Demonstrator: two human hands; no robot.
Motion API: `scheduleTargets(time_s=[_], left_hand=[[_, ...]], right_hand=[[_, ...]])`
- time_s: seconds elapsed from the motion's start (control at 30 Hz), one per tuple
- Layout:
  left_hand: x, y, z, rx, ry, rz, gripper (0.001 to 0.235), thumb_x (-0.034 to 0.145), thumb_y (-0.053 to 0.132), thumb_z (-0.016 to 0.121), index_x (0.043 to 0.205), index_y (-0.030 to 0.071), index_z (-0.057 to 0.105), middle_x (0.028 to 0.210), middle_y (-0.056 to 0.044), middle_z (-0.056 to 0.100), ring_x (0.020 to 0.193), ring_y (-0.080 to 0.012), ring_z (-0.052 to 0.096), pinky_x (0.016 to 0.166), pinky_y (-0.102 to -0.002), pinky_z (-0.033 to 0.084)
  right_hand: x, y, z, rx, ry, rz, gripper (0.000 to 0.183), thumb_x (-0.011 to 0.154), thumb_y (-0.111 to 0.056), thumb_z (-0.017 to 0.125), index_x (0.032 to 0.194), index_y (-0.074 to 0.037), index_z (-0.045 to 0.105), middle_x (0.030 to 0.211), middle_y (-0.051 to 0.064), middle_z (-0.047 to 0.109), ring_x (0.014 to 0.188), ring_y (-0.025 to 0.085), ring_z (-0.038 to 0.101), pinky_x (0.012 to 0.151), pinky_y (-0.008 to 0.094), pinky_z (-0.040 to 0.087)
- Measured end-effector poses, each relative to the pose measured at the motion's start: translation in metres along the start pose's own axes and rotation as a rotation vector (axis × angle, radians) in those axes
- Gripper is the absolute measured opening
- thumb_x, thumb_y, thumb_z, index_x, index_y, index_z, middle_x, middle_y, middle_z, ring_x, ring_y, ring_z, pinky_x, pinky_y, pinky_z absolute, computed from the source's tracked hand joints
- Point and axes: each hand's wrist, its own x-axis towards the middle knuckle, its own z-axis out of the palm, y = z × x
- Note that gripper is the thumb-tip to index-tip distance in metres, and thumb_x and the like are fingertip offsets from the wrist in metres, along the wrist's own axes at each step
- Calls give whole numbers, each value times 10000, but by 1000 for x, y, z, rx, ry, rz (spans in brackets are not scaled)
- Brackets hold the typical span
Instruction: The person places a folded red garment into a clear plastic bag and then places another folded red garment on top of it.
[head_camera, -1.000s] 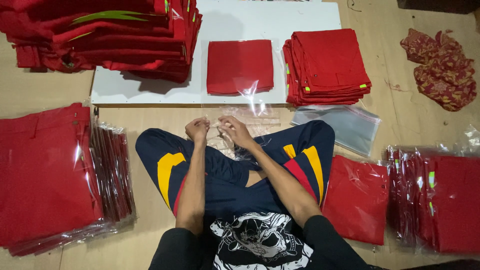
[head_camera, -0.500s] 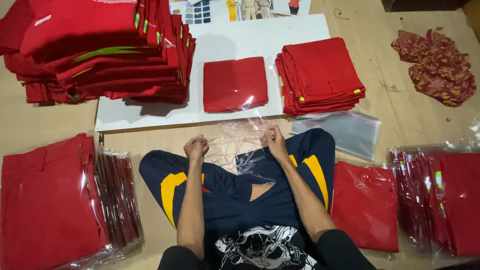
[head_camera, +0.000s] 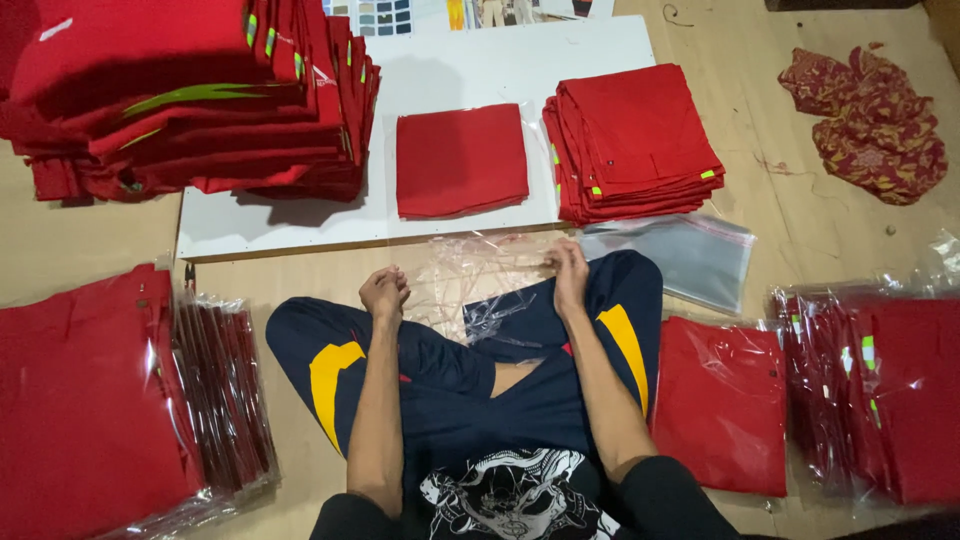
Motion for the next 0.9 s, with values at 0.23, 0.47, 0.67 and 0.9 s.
scheduleTargets(time_s=[0.23, 0.47, 0.67, 0.9], left_hand=[[24, -25, 1, -64, 17, -4, 94, 949, 106, 700, 996, 24, 701, 759, -89, 703, 632, -123, 666, 518, -232, 622], [-3, 1, -1, -12, 63, 72, 65, 937, 78, 704, 949, 16, 720, 731, -106, 708, 603, -108, 647, 473, -194, 585], [-2, -1, 3, -13, 66, 87, 58, 942, 76, 711, 951, 20, 725, 718, -116, 703, 571, -103, 625, 461, -200, 580], [-11, 7, 1, -18, 68, 73, 65, 949, 82, 703, 942, 19, 721, 708, -100, 696, 564, -92, 611, 464, -193, 574]], right_hand=[[-2, -34, -11, 441, 63, 304, 180, 1069, -326, 544, 986, -240, 410, 779, -9, 519, 686, 161, 618, 567, 219, 480], [-13, -105, -32, -692, -170, -102, 646, 839, -517, 812, 1338, -310, 459, 1164, 182, 705, 1116, 366, 686, 982, 506, 516], [26, -18, -57, -923, -9, -395, 301, 818, -392, 840, 723, -174, 656, 986, 58, 531, 959, 350, 663, 922, 435, 481], [69, 50, -77, -661, 385, -388, 257, 877, 2, 691, 1041, 3, 494, 1119, 224, 413, 1119, 459, 475, 1060, 505, 337]])
